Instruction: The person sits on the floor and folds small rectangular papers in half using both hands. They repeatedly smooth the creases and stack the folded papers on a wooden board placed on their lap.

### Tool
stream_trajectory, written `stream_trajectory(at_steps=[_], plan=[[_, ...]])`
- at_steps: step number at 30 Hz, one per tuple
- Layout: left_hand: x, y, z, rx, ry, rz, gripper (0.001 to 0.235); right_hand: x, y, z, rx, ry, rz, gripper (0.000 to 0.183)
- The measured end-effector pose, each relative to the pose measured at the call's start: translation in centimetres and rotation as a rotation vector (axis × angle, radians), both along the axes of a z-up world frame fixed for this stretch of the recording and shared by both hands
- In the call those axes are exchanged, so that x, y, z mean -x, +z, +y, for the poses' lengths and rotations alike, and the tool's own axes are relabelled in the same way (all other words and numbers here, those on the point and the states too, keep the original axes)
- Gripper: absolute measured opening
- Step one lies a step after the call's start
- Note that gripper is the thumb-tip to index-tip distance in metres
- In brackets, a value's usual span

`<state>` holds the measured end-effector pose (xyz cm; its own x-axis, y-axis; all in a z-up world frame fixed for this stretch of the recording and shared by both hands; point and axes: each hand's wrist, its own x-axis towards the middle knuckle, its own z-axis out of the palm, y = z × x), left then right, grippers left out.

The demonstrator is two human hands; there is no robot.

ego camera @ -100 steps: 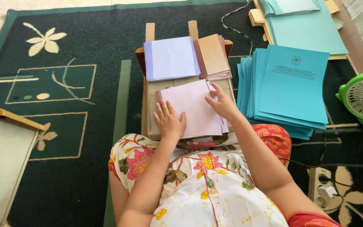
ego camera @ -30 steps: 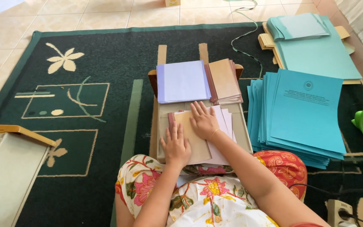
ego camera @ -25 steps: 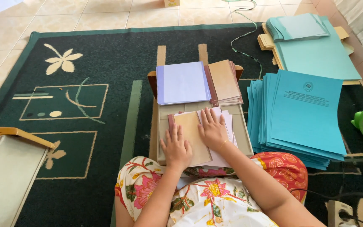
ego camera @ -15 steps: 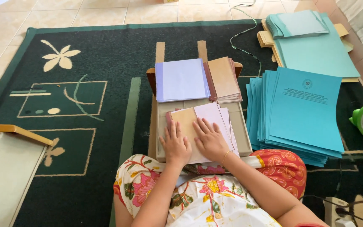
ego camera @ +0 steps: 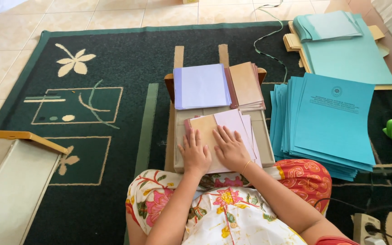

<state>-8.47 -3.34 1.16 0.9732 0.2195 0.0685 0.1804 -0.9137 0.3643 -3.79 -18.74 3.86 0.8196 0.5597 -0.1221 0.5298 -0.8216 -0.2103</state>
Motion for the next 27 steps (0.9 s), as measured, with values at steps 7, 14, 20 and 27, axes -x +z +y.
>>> stream_trajectory(at_steps=[7, 14, 20, 27], plan=[[-0.6, -1.3, 0.4, -0.047, -0.022, 0.002, 0.072, -2.2, -0.7, 3.1, -0.021, -0.058, 0.072, 0.066], [-0.2, -1.0, 0.4, -0.027, -0.022, -0.009, 0.071, -5.6, -1.7, 2.6, 0.022, -0.111, -0.057, 0.064], [-0.3, -0.7, 0.4, -0.022, -0.008, 0.017, 0.07, 0.6, -0.6, -0.6, 0.033, -0.117, 0.011, 0.066], [-1.0, -2.5, 1.3, -0.127, -0.077, 0.035, 0.069, 0.3, -2.0, 1.6, 0.004, 0.014, 0.051, 0.064]])
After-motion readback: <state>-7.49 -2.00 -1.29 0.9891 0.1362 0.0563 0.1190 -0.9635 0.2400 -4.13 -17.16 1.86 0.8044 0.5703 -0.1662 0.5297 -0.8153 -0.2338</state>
